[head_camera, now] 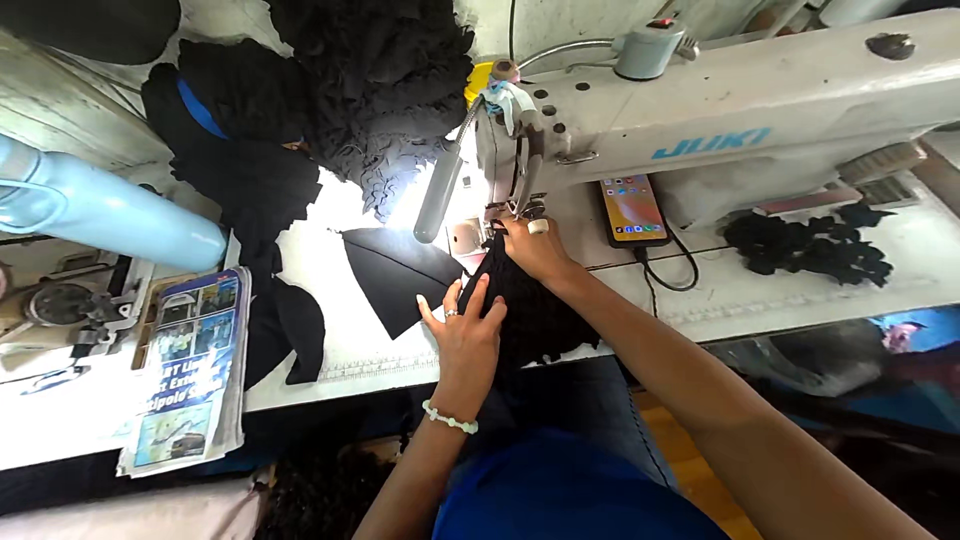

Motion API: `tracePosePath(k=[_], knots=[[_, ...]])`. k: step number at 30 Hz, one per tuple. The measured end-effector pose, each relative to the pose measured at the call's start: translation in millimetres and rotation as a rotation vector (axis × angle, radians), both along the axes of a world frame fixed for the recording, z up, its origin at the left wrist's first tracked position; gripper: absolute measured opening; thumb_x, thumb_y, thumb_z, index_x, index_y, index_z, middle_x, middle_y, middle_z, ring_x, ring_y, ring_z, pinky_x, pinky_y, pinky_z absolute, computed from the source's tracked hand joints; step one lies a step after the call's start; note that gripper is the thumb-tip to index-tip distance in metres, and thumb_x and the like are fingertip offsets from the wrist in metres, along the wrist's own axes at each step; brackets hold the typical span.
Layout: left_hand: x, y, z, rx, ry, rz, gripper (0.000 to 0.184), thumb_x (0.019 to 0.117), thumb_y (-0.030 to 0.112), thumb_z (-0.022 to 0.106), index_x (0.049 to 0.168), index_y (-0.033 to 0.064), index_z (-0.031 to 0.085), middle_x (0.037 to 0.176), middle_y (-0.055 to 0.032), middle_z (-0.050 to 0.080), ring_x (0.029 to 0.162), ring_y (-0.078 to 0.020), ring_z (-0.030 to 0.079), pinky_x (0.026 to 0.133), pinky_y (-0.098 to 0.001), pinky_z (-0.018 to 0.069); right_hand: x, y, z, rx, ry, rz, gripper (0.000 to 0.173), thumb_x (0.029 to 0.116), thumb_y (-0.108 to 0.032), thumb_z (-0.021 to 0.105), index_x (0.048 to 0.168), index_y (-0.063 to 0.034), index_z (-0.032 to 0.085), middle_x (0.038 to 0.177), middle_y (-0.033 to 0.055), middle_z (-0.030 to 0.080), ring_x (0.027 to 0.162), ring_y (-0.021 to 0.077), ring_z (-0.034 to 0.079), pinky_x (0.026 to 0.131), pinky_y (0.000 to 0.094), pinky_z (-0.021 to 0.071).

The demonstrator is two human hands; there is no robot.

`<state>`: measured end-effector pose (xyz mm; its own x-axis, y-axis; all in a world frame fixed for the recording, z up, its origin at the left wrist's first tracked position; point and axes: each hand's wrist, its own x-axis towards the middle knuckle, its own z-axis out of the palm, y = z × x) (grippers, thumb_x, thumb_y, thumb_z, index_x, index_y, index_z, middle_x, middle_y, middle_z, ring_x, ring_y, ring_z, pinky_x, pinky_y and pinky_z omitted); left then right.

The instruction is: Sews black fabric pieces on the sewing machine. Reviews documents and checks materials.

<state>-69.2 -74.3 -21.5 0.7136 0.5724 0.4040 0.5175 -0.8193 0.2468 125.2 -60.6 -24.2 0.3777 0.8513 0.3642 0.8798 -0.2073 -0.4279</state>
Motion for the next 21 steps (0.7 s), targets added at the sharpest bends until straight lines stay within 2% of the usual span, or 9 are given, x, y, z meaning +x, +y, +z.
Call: tracePosePath(k=[4,6,10,14,16,18,20,21], knots=[[0,-1,0,-0.001,-0.006,0.005,0.021,0.0966,0.017,0.063,0.106,0.0241,0.08,0.136,-0.0043,0.069,0.127,-0.0456,0.06,0.1,-0.085,0.0239,-4,0,6,-0.022,0.023,-0.059,0.017,0.0976,-0.006,0.063,0.103,0.0066,0.073,0.09,0.0277,0.071,0.086,0.0462,0.072,0.074,0.0611,0.0557],[0,-1,0,-0.001,-0.014,0.001,0.021,0.0963,0.017,0.063,0.106,0.0236,0.08,0.135,-0.0043,0.069,0.127,-0.0458,0.06,0.1,-0.0854,0.0236,-5,-1,12,-0.063,0.099,-0.129,0.02,0.099,-0.007,0.061,0.103,0.0108,0.069,0.093,0.0302,0.07,0.09,0.0476,0.07,0.078,0.0615,0.0543],[0,0,-2,0.006,-0.013,-0.002,0.021,0.0968,0.018,0.062,0.107,0.0238,0.08,0.136,-0.0039,0.069,0.128,-0.0456,0.06,0.1,-0.0849,0.0239,-4,7,19,-0.13,0.152,-0.201,0.026,0.1014,-0.01,0.055,0.106,0.0115,0.069,0.098,0.0307,0.071,0.096,0.0477,0.071,0.084,0.0607,0.0536],[-4,4,4,-0.096,-0.012,-0.029,0.023,0.0997,0.025,0.059,0.109,0.0208,0.079,0.138,-0.0025,0.067,0.132,-0.0426,0.058,0.105,-0.0804,0.0251,5,0,27,-0.152,0.199,-0.104,0.029,0.1022,-0.014,0.059,0.114,0.0119,0.067,0.105,0.0317,0.07,0.102,0.0486,0.069,0.089,0.0627,0.0523],[-6,15,15,-0.235,-0.083,-0.049,0.026,0.1004,0.027,0.057,0.107,0.0182,0.08,0.131,-0.0001,0.071,0.129,-0.0334,0.061,0.108,-0.0713,0.0306,10,-14,33,-0.126,0.15,-0.021,0.032,0.1016,-0.02,0.066,0.115,0.009,0.069,0.118,0.0296,0.067,0.1,0.0465,0.069,0.087,0.0612,0.055],[-5,33,23,-0.316,-0.197,-0.045,0.027,0.1004,0.024,0.056,0.11,0.0132,0.079,0.119,-0.003,0.075,0.116,-0.0268,0.067,0.101,-0.0595,0.044,9,-34,40,-0.019,0.067,0.022,0.022,0.0962,-0.011,0.071,0.109,0.0067,0.072,0.127,0.0277,0.063,0.092,0.0423,0.071,0.076,0.0566,0.0593],[4,53,30,-0.349,-0.209,-0.004,0.026,0.1011,0.023,0.058,0.113,0.0089,0.077,0.111,-0.0091,0.074,0.108,-0.0305,0.067,0.092,-0.0547,0.0496,-2,-52,47,0.077,0.052,0.002,0.018,0.0927,-0.004,0.072,0.108,0.0058,0.073,0.123,0.0259,0.065,0.085,0.0395,0.071,0.069,0.0539,0.0599],[11,62,35,-0.394,-0.145,0.024,0.027,0.1016,0.026,0.06,0.113,0.007,0.076,0.109,-0.0128,0.072,0.108,-0.0341,0.065,0.092,-0.0562,0.0494,-12,-60,48,0.097,0.079,-0.004,0.017,0.093,-0.003,0.071,0.109,0.004,0.073,0.117,0.0237,0.067,0.085,0.0371,0.071,0.07,0.0529,0.0603]])
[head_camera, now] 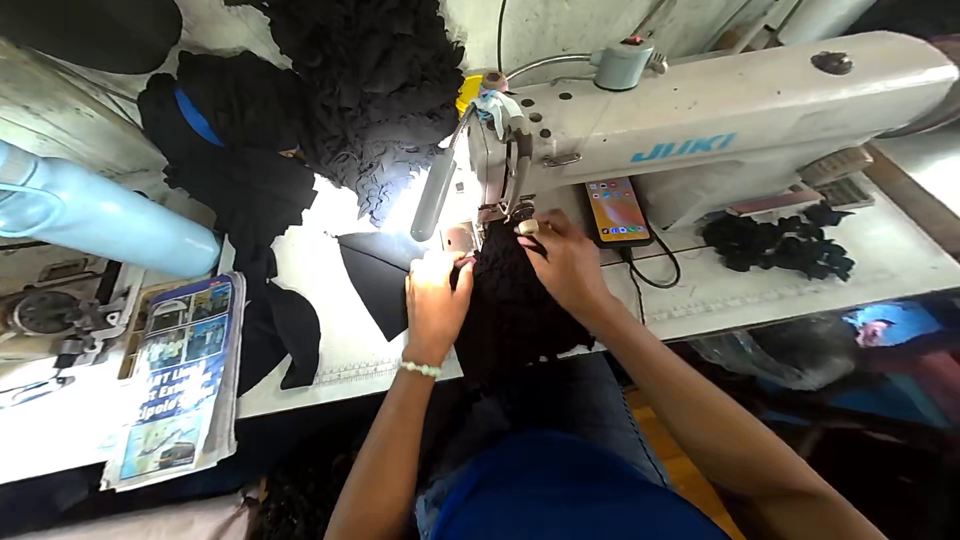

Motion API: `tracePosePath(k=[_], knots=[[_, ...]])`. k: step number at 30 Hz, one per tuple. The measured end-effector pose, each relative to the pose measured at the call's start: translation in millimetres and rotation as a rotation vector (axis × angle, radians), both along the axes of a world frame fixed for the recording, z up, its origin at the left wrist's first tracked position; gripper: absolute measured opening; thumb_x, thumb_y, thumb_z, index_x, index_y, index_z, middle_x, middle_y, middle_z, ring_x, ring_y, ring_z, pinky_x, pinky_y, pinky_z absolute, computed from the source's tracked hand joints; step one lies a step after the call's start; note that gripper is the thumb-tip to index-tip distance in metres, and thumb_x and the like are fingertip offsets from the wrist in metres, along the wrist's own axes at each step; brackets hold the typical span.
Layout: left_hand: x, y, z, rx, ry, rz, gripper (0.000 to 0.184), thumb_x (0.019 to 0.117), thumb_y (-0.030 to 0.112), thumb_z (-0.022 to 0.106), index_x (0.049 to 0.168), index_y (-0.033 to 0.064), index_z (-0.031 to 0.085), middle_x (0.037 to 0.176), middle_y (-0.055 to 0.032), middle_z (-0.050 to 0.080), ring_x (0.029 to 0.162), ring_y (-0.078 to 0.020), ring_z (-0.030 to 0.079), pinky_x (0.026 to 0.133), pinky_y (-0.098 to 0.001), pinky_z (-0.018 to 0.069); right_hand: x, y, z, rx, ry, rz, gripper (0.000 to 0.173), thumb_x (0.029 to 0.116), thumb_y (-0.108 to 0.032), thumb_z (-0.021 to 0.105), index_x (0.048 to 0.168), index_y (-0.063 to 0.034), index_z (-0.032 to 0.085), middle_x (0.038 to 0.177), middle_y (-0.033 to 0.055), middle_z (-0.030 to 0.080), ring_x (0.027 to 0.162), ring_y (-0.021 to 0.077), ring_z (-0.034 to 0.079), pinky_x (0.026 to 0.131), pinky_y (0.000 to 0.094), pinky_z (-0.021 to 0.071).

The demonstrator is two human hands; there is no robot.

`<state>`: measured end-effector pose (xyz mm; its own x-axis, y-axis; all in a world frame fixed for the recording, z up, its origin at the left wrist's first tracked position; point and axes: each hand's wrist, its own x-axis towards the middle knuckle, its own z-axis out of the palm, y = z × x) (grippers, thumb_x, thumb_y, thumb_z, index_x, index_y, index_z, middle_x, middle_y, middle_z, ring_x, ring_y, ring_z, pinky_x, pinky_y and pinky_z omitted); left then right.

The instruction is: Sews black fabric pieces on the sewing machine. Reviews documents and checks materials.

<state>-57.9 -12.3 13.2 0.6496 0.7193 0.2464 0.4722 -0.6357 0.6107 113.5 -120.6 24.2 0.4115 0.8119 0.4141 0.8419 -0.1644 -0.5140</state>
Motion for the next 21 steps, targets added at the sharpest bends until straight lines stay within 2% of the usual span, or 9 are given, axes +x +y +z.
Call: tracePosePath(k=[2,4,8,10,13,15,18,20,21], knots=[[17,14,4,-0.097,0.153,-0.023,0.03,0.0995,0.032,0.067,0.11,0.0049,0.075,0.108,-0.0172,0.071,0.11,-0.0387,0.064,0.095,-0.0612,0.0468,-23,-11,-8,-0.006,0.03,0.076,0.017,0.0934,-0.003,0.068,0.109,-0.0008,0.075,0.107,0.018,0.07,0.086,0.0309,0.072,0.071,0.0482,0.0614],[32,21,-1,-0.08,0.222,-0.07,0.025,0.0973,0.028,0.07,0.103,0.0041,0.073,0.1,-0.0179,0.07,0.102,-0.0391,0.065,0.09,-0.063,0.0463,-42,-19,-27,-0.036,-0.002,0.181,0.019,0.0939,-0.006,0.067,0.11,-0.0033,0.076,0.11,0.0144,0.072,0.09,0.0293,0.074,0.073,0.0455,0.0628],[38,28,-15,0.04,0.167,-0.057,0.022,0.1028,0.021,0.061,0.096,0.0017,0.07,0.094,-0.018,0.068,0.097,-0.0374,0.066,0.09,-0.0608,0.0473,-57,-27,-50,0.002,-0.134,0.199,0.019,0.0902,-0.002,0.067,0.106,-0.0023,0.077,0.114,0.0121,0.075,0.091,0.0304,0.074,0.067,0.0396,0.061],[38,29,-19,0.069,0.159,-0.041,0.024,0.105,0.021,0.057,0.098,0.0006,0.068,0.095,-0.0186,0.067,0.098,-0.0376,0.066,0.093,-0.0602,0.0476,-58,-28,-52,0.014,-0.157,0.189,0.018,0.0908,-0.002,0.066,0.105,-0.0029,0.077,0.114,0.0111,0.075,0.09,0.029,0.073,0.065,0.0374,0.0604],[38,30,-18,0.068,0.135,-0.052,0.021,0.1032,0.02,0.06,0.095,0.0016,0.068,0.092,-0.0176,0.067,0.095,-0.0363,0.066,0.09,-0.0583,0.0489,-57,-28,-53,0.024,-0.156,0.179,0.017,0.0913,-0.003,0.066,0.105,-0.0038,0.077,0.113,0.0104,0.075,0.089,0.0281,0.073,0.066,0.0359,0.0601],[34,32,-13,0.03,0.106,-0.074,0.018,0.1011,0.019,0.065,0.096,0.0028,0.069,0.095,-0.0166,0.068,0.095,-0.0347,0.066,0.087,-0.0569,0.0502,-55,-28,-51,0.016,-0.085,0.201,0.018,0.0916,-0.005,0.068,0.107,-0.0043,0.078,0.114,0.011,0.075,0.093,0.0282,0.073,0.071,0.0373,0.0612],[27,28,-4,0.002,0.09,-0.051,0.024,0.0992,0.026,0.069,0.108,0.0027,0.07,0.105,-0.0164,0.071,0.102,-0.0348,0.067,0.091,-0.0589,0.0496,-42,-28,-39,0.003,0.154,0.241,0.02,0.0964,-0.01,0.067,0.113,-0.0041,0.077,0.117,0.0129,0.073,0.101,0.0263,0.074,0.084,0.0402,0.0617],[21,20,2,0.001,0.172,-0.005,0.034,0.0963,0.034,0.071,0.11,0.0019,0.069,0.101,-0.0179,0.07,0.1,-0.0383,0.066,0.09,-0.0624,0.0445,-35,-26,-31,0.058,0.272,0.193,0.018,0.0982,-0.011,0.065,0.11,-0.0035,0.077,0.111,0.0118,0.073,0.097,0.0195,0.073,0.084,0.0335,0.0612],[19,15,5,-0.006,0.224,0.007,0.037,0.0941,0.035,0.074,0.109,0.0015,0.07,0.101,-0.0192,0.07,0.101,-0.0403,0.065,0.09,-0.0639,0.0437,-33,-24,-25,0.078,0.318,0.146,0.016,0.0981,-0.009,0.064,0.107,-0.0027,0.077,0.106,0.0115,0.073,0.089,0.0163,0.071,0.079,0.03,0.0604]])
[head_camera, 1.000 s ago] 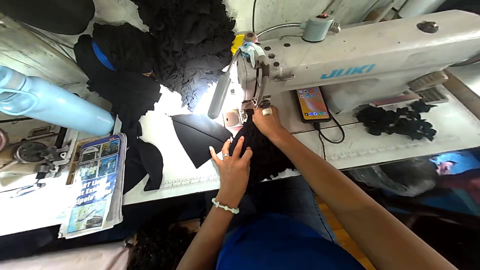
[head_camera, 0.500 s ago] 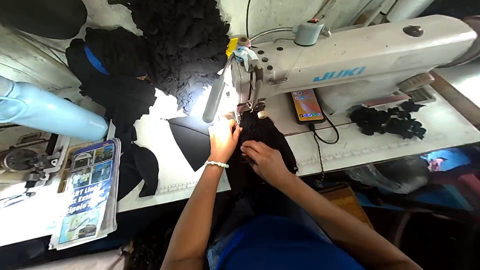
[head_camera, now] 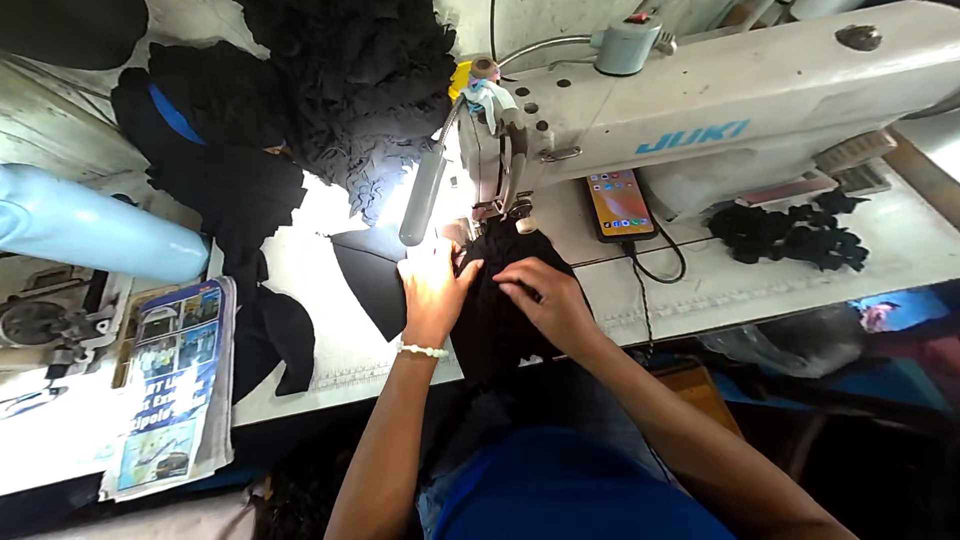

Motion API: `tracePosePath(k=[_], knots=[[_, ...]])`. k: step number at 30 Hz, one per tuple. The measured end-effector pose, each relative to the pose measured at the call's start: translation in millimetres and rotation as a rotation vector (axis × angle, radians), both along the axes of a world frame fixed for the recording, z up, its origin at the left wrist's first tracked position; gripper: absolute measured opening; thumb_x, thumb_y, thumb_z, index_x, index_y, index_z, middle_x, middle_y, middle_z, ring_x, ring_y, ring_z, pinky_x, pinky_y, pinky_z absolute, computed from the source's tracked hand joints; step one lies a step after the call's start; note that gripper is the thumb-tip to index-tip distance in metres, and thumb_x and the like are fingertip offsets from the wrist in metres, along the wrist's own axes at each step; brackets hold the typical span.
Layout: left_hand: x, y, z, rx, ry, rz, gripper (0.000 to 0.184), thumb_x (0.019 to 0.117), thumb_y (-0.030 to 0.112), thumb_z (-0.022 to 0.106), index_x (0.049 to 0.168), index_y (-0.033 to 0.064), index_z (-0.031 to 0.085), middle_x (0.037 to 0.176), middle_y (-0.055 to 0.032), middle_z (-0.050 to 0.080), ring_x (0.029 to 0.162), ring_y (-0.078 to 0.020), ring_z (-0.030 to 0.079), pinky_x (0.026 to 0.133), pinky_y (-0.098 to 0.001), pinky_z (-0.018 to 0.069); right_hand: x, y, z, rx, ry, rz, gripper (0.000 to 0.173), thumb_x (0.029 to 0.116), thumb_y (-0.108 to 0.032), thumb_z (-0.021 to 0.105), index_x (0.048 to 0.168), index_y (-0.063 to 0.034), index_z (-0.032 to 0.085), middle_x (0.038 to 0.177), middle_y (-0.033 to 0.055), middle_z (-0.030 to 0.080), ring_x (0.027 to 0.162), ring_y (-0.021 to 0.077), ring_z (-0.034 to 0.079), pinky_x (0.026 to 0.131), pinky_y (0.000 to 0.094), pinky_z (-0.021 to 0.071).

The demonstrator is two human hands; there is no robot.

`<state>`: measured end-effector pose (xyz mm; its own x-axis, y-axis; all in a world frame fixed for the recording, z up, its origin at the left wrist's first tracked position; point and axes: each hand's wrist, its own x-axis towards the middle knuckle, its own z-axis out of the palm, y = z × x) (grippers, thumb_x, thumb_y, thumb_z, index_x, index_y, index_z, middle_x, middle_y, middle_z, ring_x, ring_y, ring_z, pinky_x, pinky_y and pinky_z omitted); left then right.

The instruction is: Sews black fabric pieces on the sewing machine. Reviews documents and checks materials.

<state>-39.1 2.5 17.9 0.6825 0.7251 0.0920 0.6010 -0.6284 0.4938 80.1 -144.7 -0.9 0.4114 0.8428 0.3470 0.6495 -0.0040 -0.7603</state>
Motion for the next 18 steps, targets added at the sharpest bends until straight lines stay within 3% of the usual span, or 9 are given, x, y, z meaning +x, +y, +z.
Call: tracePosePath(k=[3,5,8,10,14,18], knots=[[-3,-9,-3,0.001,0.044,0.002,0.038,0.0884,0.032,0.08,0.105,0.0002,0.07,0.103,-0.0228,0.067,0.106,-0.0458,0.06,0.087,-0.0642,0.0426,0,10,15,-0.114,0.114,-0.111,0.012,0.0994,-0.008,0.064,0.103,-0.0011,0.074,0.092,0.0105,0.069,0.066,0.0126,0.063,0.062,0.0274,0.0559],[-2,-10,-5,-0.006,0.036,-0.024,0.029,0.0906,0.027,0.078,0.102,0.0003,0.071,0.104,-0.0223,0.066,0.107,-0.045,0.06,0.087,-0.0631,0.0423,-1,19,18,-0.221,0.119,-0.131,0.012,0.1001,-0.008,0.064,0.102,0.0,0.073,0.089,0.0124,0.07,0.068,0.0178,0.065,0.065,0.0338,0.0568],[1,-13,-2,-0.031,0.022,-0.048,0.018,0.0939,0.018,0.073,0.096,0.0,0.072,0.098,-0.0215,0.065,0.102,-0.0419,0.061,0.089,-0.0613,0.0416,-3,27,13,-0.288,0.083,-0.129,0.014,0.1004,-0.008,0.063,0.1,0.002,0.073,0.091,0.0156,0.071,0.081,0.0259,0.069,0.076,0.0429,0.0566],[2,-15,2,-0.063,0.017,-0.059,0.017,0.0969,0.016,0.068,0.096,-0.0008,0.07,0.092,-0.0194,0.066,0.096,-0.0392,0.064,0.088,-0.0591,0.0449,-3,29,13,-0.292,0.073,-0.144,0.013,0.0995,-0.009,0.065,0.097,0.0018,0.073,0.089,0.0152,0.07,0.081,0.0258,0.068,0.076,0.0425,0.0558],[3,-18,4,-0.223,-0.109,-0.055,0.017,0.1002,0.011,0.063,0.111,-0.0024,0.063,0.089,-0.0177,0.069,0.085,-0.0335,0.07,0.078,-0.0527,0.0555,-3,26,9,-0.229,0.073,-0.153,0.013,0.0972,-0.01,0.068,0.096,0.0023,0.073,0.089,0.0151,0.07,0.079,0.0247,0.068,0.074,0.0414,0.056],[3,-18,1,-0.379,-0.252,0.005,0.024,0.0966,0.01,0.069,0.116,0.002,0.058,0.085,-0.0098,0.067,0.074,-0.0197,0.065,0.07,-0.04,0.0544,-6,26,5,-0.177,0.047,-0.172,0.011,0.0951,-0.009,0.07,0.094,0.0014,0.073,0.088,0.0138,0.07,0.076,0.022,0.067,0.071,0.0368,0.0558]])
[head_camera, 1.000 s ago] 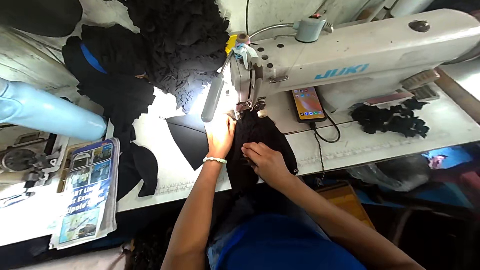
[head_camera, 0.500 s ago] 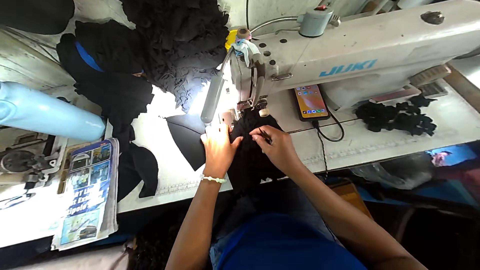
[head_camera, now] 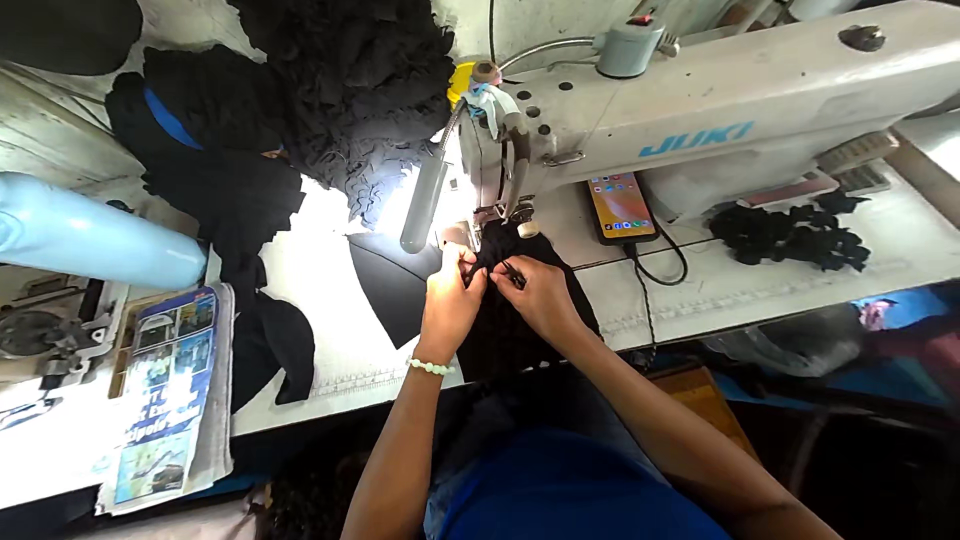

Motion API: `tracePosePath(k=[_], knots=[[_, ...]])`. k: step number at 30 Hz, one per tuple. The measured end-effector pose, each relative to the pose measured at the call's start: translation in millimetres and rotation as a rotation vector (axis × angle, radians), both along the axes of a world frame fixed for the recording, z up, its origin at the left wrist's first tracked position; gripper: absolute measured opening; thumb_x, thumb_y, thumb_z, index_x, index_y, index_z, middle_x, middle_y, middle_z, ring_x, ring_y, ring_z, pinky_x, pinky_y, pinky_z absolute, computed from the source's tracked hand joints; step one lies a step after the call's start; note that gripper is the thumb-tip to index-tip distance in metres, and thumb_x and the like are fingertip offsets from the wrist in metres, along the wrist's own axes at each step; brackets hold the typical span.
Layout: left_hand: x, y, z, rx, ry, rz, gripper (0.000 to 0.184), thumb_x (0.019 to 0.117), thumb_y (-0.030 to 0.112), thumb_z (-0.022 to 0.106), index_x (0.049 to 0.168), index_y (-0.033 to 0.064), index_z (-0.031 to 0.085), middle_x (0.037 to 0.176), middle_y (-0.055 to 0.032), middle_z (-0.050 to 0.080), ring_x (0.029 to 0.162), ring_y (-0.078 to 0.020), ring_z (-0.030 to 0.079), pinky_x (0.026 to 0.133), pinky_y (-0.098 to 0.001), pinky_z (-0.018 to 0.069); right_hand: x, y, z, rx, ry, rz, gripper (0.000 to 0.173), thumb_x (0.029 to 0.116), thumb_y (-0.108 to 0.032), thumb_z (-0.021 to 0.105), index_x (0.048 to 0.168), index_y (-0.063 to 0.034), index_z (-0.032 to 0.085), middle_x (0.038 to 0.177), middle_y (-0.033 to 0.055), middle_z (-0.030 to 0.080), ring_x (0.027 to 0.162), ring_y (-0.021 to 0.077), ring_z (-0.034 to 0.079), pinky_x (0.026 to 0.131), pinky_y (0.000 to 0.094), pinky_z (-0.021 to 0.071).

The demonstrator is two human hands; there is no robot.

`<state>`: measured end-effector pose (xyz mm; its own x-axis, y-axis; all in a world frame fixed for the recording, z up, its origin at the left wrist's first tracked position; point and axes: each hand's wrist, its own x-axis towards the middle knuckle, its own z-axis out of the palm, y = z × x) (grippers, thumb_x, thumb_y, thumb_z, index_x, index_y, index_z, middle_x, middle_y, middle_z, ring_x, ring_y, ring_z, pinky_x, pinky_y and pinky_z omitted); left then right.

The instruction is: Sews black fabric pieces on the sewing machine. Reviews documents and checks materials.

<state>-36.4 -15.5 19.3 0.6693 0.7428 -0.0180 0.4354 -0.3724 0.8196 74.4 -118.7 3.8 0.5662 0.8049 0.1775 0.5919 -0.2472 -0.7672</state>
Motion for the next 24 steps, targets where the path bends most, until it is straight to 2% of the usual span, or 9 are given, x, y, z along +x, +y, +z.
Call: tracePosePath(k=[2,5,9,11,12,15,19,21,24], knots=[[-2,1,-1,-0.036,-0.013,-0.012,0.03,0.0931,0.01,0.074,0.116,0.0027,0.057,0.084,-0.0076,0.066,0.071,-0.0163,0.063,0.068,-0.0363,0.0536,-1,1,-3,0.017,-0.036,0.002,0.009,0.0936,-0.007,0.07,0.093,0.0014,0.073,0.087,0.0136,0.07,0.074,0.0214,0.066,0.069,0.0354,0.0557],[-2,3,2,-0.084,0.023,-0.001,0.036,0.0897,0.003,0.076,0.119,0.0039,0.055,0.086,-0.0072,0.068,0.073,-0.0165,0.065,0.07,-0.0366,0.0548,1,4,-6,0.015,-0.094,0.032,0.008,0.0926,-0.005,0.07,0.092,0.0022,0.073,0.087,0.0145,0.069,0.071,0.0233,0.066,0.065,0.0377,0.0567],[-3,2,4,-0.125,0.036,0.019,0.035,0.0892,0.002,0.077,0.115,0.0051,0.053,0.081,-0.0051,0.065,0.071,-0.0156,0.063,0.068,-0.0364,0.0525,7,6,-2,-0.016,-0.036,0.021,0.007,0.0907,-0.002,0.071,0.087,0.0036,0.069,0.081,0.0147,0.067,0.07,0.0249,0.064,0.065,0.0401,0.054],[-8,4,3,-0.169,0.019,0.025,0.035,0.0889,0.003,0.077,0.114,0.0062,0.053,0.078,-0.003,0.063,0.07,-0.0134,0.061,0.067,-0.0348,0.0518,20,4,7,-0.125,0.085,-0.027,0.014,0.0972,-0.007,0.066,0.102,0.0063,0.07,0.09,0.0208,0.07,0.08,0.0331,0.069,0.074,0.0511,0.0564],[-11,5,1,-0.187,-0.001,0.031,0.035,0.0886,0.003,0.077,0.113,0.0073,0.053,0.076,-0.0013,0.063,0.069,-0.0113,0.06,0.067,-0.0326,0.0515,29,2,9,-0.155,0.142,-0.061,0.018,0.1001,-0.009,0.063,0.107,0.0064,0.069,0.09,0.0222,0.069,0.079,0.0349,0.067,0.073,0.0539,0.0548],[-15,8,-4,-0.204,-0.058,0.062,0.034,0.0876,0.003,0.078,0.11,0.0081,0.053,0.073,-0.0001,0.062,0.065,-0.0095,0.059,0.063,-0.0299,0.05,39,-4,14,-0.084,0.16,-0.091,0.014,0.1018,-0.011,0.062,0.104,0.0015,0.069,0.079,0.0134,0.065,0.063,0.0219,0.059,0.06,0.0414,0.0503],[-11,8,-4,-0.219,-0.06,0.072,0.038,0.0863,0.006,0.081,0.109,0.0086,0.051,0.071,0.0002,0.064,0.064,-0.0082,0.061,0.064,-0.0291,0.0508,24,-6,8,0.106,0.055,0.045,0.008,0.0946,-0.007,0.069,0.097,-0.001,0.073,0.084,0.0089,0.068,0.066,0.0142,0.06,0.061,0.0319,0.0528],[-11,8,-4,-0.238,-0.064,0.076,0.039,0.0859,0.005,0.081,0.109,0.0084,0.051,0.074,-0.0008,0.069,0.066,-0.0085,0.065,0.065,-0.0298,0.0527,17,-4,0,0.13,-0.03,0.103,0.008,0.0916,-0.009,0.072,0.095,-0.0016,0.074,0.084,0.0089,0.068,0.066,0.0141,0.061,0.061,0.0295,0.0529],[-10,6,-3,-0.273,-0.071,0.094,0.041,0.0851,0.004,0.082,0.111,0.0086,0.05,0.078,-0.0018,0.071,0.071,-0.0101,0.068,0.068,-0.031,0.0549,10,-1,-9,0.113,-0.131,0.137,0.013,0.0916,-0.01,0.073,0.097,0.0014,0.074,0.087,0.0125,0.069,0.069,0.0197,0.065,0.062,0.0344,0.0563]])
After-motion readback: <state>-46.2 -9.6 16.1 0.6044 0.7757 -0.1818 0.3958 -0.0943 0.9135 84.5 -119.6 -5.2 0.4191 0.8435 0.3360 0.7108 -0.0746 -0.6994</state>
